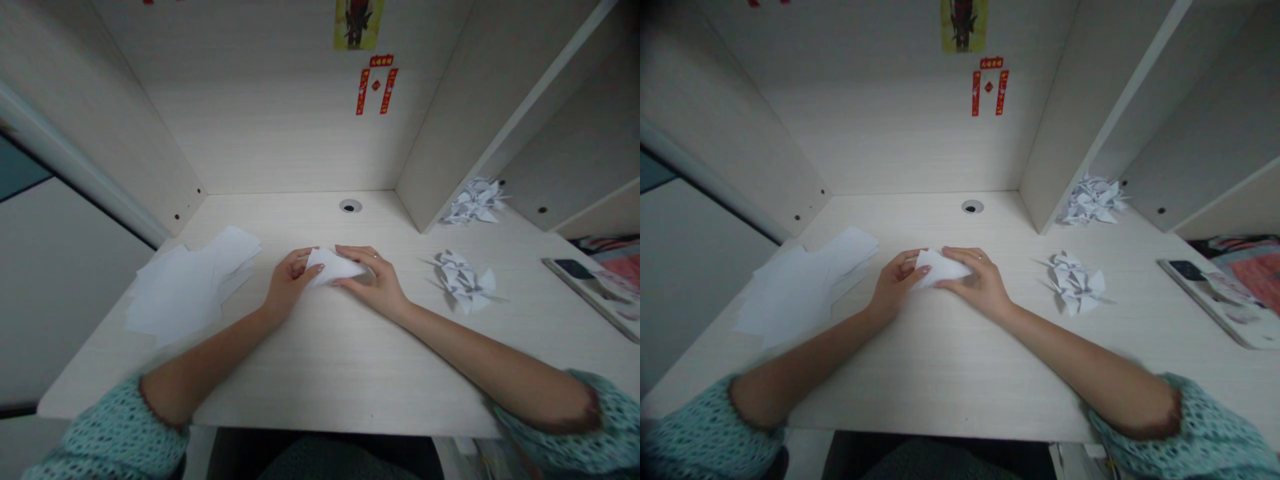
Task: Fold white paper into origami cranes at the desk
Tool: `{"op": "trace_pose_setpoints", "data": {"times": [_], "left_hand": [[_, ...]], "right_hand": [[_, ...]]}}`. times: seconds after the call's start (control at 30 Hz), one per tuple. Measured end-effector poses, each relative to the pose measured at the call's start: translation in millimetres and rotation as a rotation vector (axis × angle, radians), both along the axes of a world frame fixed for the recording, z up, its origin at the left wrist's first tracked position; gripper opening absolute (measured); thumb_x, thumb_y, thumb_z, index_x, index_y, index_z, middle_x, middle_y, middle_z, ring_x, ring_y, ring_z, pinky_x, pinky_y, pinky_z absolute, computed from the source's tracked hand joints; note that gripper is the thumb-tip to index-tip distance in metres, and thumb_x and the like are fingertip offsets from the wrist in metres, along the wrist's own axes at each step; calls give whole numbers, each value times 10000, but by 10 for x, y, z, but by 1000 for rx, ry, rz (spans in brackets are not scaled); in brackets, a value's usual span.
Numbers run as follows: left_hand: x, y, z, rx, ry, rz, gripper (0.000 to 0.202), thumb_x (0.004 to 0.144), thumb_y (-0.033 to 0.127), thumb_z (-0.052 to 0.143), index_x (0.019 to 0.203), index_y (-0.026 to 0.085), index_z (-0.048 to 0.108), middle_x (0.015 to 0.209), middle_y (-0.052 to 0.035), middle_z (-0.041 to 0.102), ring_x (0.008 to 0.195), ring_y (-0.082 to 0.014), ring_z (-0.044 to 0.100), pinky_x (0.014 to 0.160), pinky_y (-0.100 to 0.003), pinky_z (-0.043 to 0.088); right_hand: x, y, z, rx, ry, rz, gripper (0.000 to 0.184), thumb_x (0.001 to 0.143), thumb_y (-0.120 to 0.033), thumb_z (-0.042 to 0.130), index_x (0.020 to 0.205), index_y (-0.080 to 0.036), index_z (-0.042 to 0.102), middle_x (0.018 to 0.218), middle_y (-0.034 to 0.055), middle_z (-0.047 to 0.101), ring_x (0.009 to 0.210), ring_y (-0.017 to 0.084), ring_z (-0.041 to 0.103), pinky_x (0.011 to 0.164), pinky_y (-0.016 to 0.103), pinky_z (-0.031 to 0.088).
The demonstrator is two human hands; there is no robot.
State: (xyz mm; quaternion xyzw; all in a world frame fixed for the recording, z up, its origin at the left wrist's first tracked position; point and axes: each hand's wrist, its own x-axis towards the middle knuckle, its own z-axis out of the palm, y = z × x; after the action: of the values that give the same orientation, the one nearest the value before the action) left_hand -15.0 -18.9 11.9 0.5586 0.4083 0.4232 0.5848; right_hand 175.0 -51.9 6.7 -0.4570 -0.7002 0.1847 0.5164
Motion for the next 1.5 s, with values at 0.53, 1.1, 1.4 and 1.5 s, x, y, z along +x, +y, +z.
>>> {"op": "trace_pose_setpoints", "data": {"times": [0.53,1.1,1.4,1.5], "left_hand": [[-27,-74,41,194,302,64,378,803,478,592,959,160,723,986,-72,725,919,-264,657,770,-343,516],[-28,5,-37,153,191,10,374,808,455,595,1032,168,680,921,-48,722,797,-198,653,686,-272,494],[-37,47,-53,17,51,100,387,765,493,626,827,118,696,739,-49,694,660,-172,617,613,-273,487],[-31,42,2,-74,-40,98,399,741,497,644,838,115,708,736,-61,695,655,-178,624,638,-305,517]], "right_hand": [[24,1,9,-170,219,-110,598,763,-407,696,1309,-237,522,837,30,734,694,163,648,722,318,527],[103,44,-26,-12,121,81,205,725,-355,743,924,-302,744,1167,56,669,1079,239,620,945,396,474],[184,92,-62,2,113,76,135,775,-305,700,896,-328,756,1328,41,575,1126,242,606,937,404,491],[211,82,-25,57,-30,46,146,768,-274,706,878,-356,755,1311,16,584,1152,247,586,979,438,456]]}}
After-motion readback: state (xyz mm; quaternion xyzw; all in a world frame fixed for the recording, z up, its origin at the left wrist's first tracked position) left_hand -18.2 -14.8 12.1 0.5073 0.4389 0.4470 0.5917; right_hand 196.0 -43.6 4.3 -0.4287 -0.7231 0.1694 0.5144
